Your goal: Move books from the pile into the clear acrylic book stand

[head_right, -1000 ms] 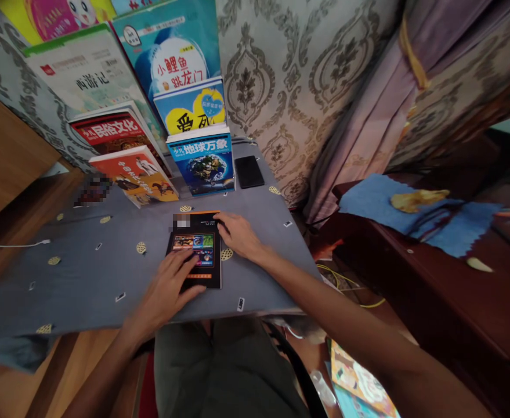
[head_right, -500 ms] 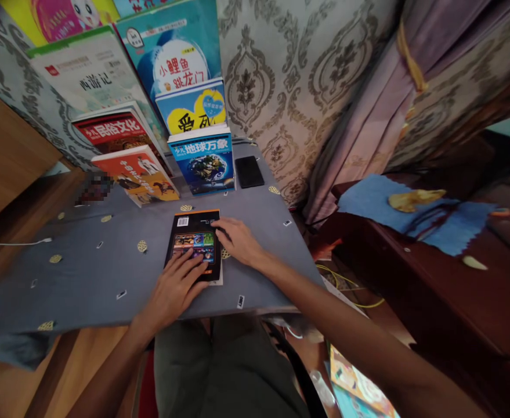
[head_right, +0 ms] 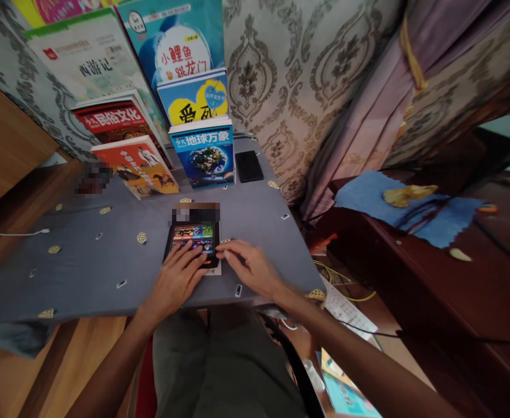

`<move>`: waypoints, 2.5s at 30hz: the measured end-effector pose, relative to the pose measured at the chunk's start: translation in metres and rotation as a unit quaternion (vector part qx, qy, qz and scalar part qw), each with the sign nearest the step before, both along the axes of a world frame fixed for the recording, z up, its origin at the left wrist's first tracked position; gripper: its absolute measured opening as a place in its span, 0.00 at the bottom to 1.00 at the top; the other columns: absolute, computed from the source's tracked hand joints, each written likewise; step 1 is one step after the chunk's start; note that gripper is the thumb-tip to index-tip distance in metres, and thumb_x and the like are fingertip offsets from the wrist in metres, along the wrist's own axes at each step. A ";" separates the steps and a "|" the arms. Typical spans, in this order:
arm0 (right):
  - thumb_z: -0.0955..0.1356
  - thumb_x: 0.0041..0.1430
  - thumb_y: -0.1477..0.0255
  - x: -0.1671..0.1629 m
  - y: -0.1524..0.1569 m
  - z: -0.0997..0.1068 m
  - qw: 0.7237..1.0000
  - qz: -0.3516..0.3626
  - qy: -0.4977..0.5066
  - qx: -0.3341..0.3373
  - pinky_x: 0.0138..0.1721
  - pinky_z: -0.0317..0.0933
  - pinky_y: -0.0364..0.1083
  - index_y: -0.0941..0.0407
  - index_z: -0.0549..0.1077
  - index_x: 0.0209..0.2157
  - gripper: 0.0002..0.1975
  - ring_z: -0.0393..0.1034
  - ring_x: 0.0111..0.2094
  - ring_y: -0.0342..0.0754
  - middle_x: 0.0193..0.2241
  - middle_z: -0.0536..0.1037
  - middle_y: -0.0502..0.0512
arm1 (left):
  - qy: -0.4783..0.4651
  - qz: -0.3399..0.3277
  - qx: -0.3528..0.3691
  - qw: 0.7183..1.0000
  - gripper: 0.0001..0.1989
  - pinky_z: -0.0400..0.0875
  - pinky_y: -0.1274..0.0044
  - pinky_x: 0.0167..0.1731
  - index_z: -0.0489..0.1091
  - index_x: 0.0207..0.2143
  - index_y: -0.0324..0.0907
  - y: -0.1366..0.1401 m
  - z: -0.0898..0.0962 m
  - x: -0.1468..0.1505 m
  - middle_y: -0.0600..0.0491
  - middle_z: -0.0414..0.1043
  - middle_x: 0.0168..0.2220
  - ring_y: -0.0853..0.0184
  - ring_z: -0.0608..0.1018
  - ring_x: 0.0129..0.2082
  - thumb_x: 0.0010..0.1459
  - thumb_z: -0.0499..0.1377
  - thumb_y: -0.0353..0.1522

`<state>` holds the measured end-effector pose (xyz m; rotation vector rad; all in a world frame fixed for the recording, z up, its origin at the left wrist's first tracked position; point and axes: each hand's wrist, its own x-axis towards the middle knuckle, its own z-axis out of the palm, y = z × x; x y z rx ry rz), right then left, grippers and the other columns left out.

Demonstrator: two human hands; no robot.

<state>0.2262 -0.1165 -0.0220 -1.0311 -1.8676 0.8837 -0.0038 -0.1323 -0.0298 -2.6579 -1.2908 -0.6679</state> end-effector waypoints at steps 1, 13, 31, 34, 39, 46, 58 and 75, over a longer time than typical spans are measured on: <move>0.61 0.70 0.67 0.001 -0.004 0.000 1.000 0.002 0.007 0.002 0.52 0.69 0.56 0.52 0.76 0.48 0.14 0.77 0.48 0.52 0.42 0.83 0.57 | -0.002 -0.002 0.004 1.000 0.15 0.66 0.53 0.62 0.73 0.54 0.42 0.000 0.000 0.000 0.47 0.76 0.55 0.53 0.72 0.62 0.68 0.55 0.36; 0.61 0.69 0.71 -0.005 -0.024 0.004 0.993 0.043 -0.069 0.085 0.49 0.70 0.56 0.53 0.76 0.47 0.13 0.74 0.47 0.53 0.43 0.80 0.59 | 0.000 -0.012 0.012 1.000 0.17 0.68 0.53 0.60 0.72 0.53 0.41 -0.001 0.002 -0.001 0.46 0.75 0.55 0.51 0.72 0.61 0.66 0.59 0.40; 0.63 0.64 0.77 -0.040 0.129 -0.016 0.966 -0.003 -0.222 0.132 0.59 0.61 0.60 0.59 0.75 0.52 0.16 0.68 0.60 0.57 0.56 0.76 0.65 | 0.020 0.111 -0.031 0.993 0.28 0.65 0.46 0.57 0.70 0.51 0.38 -0.014 0.010 0.039 0.39 0.73 0.51 0.42 0.70 0.60 0.62 0.56 0.52; 0.63 0.65 0.76 -0.039 0.132 -0.021 0.965 -0.005 -0.220 0.142 0.61 0.59 0.59 0.59 0.74 0.52 0.16 0.67 0.61 0.56 0.57 0.75 0.64 | 0.024 0.105 -0.029 0.994 0.28 0.64 0.46 0.58 0.69 0.53 0.38 -0.016 0.008 0.038 0.39 0.72 0.53 0.42 0.69 0.61 0.62 0.58 0.51; 0.62 0.66 0.76 -0.041 0.123 -0.019 0.958 -0.012 -0.249 0.145 0.63 0.58 0.58 0.60 0.74 0.53 0.17 0.65 0.63 0.56 0.59 0.74 0.65 | -0.037 0.094 -0.046 0.994 0.22 0.67 0.52 0.59 0.67 0.56 0.42 -0.006 0.006 0.013 0.41 0.70 0.57 0.50 0.71 0.60 0.66 0.56 0.46; 0.61 0.68 0.73 -0.045 0.076 -0.014 0.923 -0.081 -0.331 0.176 0.61 0.60 0.63 0.57 0.72 0.58 0.19 0.61 0.65 0.61 0.61 0.70 0.67 | -0.088 0.197 -0.045 0.975 0.24 0.67 0.51 0.57 0.59 0.62 0.43 0.007 -0.004 -0.020 0.36 0.66 0.61 0.47 0.66 0.64 0.68 0.52 0.44; 0.60 0.68 0.71 -0.045 0.049 -0.014 0.933 -0.072 -0.325 0.137 0.64 0.57 0.65 0.60 0.69 0.60 0.22 0.57 0.67 0.64 0.65 0.65 0.70 | -0.267 0.159 -0.145 0.939 0.14 0.74 0.65 0.48 0.66 0.53 0.44 0.021 0.011 -0.026 0.47 0.75 0.48 0.60 0.77 0.47 0.68 0.52 0.38; 0.61 0.66 0.76 -0.036 0.075 -0.015 0.946 -0.025 -0.294 0.137 0.65 0.57 0.62 0.60 0.70 0.60 0.22 0.57 0.67 0.61 0.64 0.66 0.69 | -0.260 0.185 -0.123 0.940 0.13 0.72 0.65 0.50 0.70 0.50 0.41 0.015 0.008 -0.023 0.46 0.76 0.46 0.59 0.77 0.47 0.68 0.51 0.34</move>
